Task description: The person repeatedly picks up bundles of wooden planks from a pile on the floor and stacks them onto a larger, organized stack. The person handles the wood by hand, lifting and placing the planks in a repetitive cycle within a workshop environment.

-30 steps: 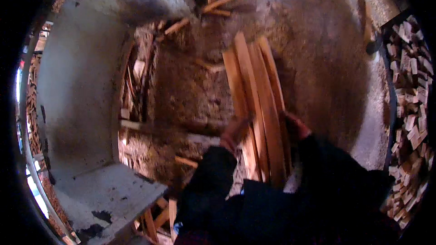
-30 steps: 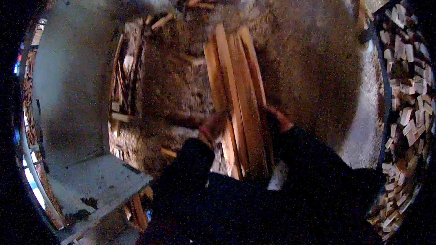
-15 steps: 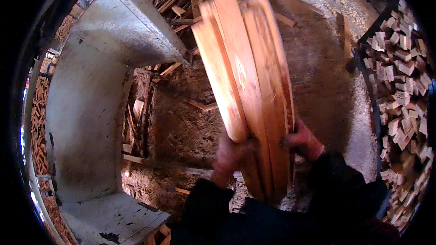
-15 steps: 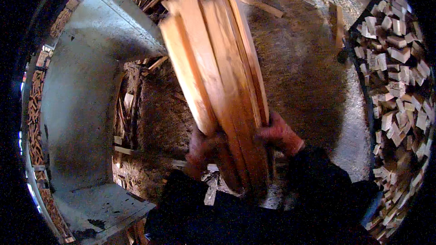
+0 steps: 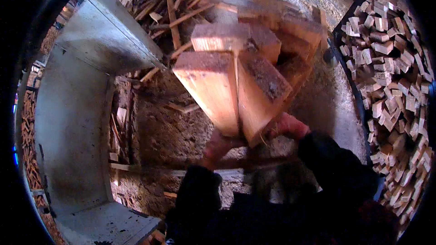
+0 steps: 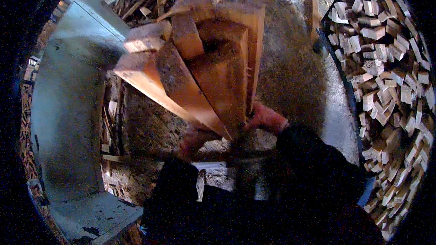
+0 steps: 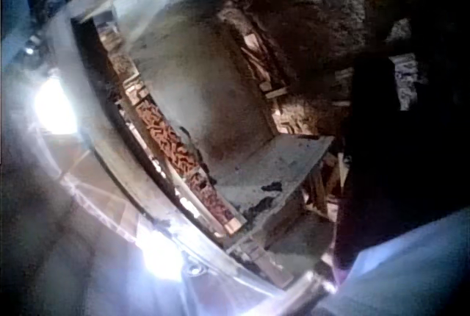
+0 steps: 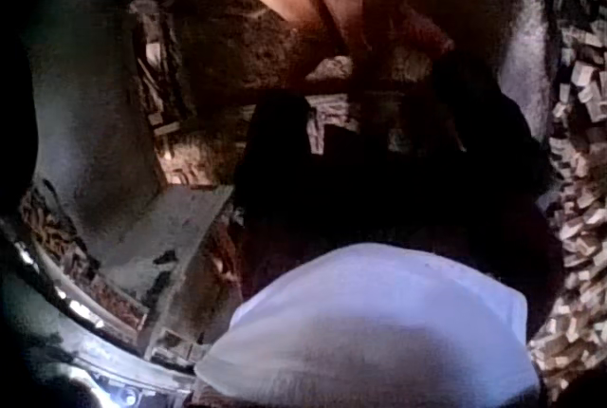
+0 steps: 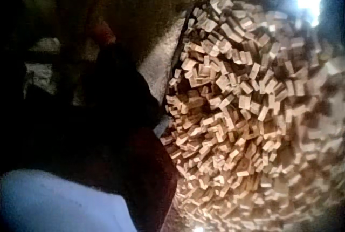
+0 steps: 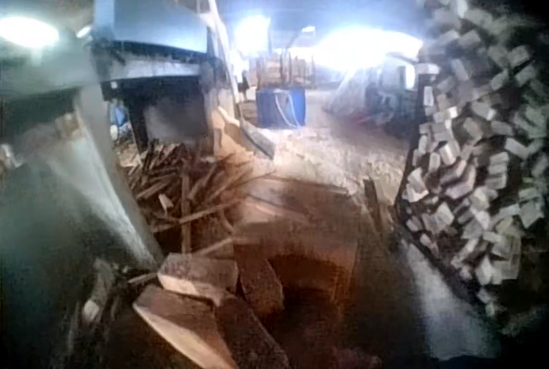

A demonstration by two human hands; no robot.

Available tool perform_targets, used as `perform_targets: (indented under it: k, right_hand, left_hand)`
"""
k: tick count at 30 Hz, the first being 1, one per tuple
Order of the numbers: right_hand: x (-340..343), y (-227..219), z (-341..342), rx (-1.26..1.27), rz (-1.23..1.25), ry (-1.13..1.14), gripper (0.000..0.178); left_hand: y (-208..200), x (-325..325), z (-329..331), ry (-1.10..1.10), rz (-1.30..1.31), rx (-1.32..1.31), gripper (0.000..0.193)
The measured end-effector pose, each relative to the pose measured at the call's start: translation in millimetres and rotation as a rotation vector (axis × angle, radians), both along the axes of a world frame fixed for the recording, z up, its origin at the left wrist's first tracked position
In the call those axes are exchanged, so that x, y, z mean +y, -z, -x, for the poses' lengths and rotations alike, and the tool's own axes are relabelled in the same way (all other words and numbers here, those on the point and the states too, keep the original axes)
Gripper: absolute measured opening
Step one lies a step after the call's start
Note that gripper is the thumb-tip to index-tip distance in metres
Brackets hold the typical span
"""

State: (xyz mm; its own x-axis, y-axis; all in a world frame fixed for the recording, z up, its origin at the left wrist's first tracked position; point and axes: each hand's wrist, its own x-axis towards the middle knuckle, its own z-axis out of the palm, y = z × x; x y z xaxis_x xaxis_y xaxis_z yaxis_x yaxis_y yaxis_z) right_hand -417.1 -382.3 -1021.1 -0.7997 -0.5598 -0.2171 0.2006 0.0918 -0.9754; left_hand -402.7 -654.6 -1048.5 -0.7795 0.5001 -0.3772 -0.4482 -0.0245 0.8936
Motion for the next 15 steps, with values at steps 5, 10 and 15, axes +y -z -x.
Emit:
perform_targets:
  k: [5, 10, 15]
  right_hand:
    - [-5.0, -46.6, -15.9, -0.198, 0.24, 0.021, 0.071]
    - [-13.8, -182.6, -12.1, -0.205, 0.393, 0.085, 0.072]
    - [0.5, -357.5, -28.3, -0.041, 0.389, 0.127, 0.066]
  left_hand:
    - [-72.6, 1.9, -11.2, 0.021, -0.013, 0.038, 0.064]
    - [-166.5, -20.6, -8.0, -0.078, 0.043, 0.098, 0.065]
    - [-422.5, 8.4, -9.3, -0.106, 0.033, 0.382, 0.083]
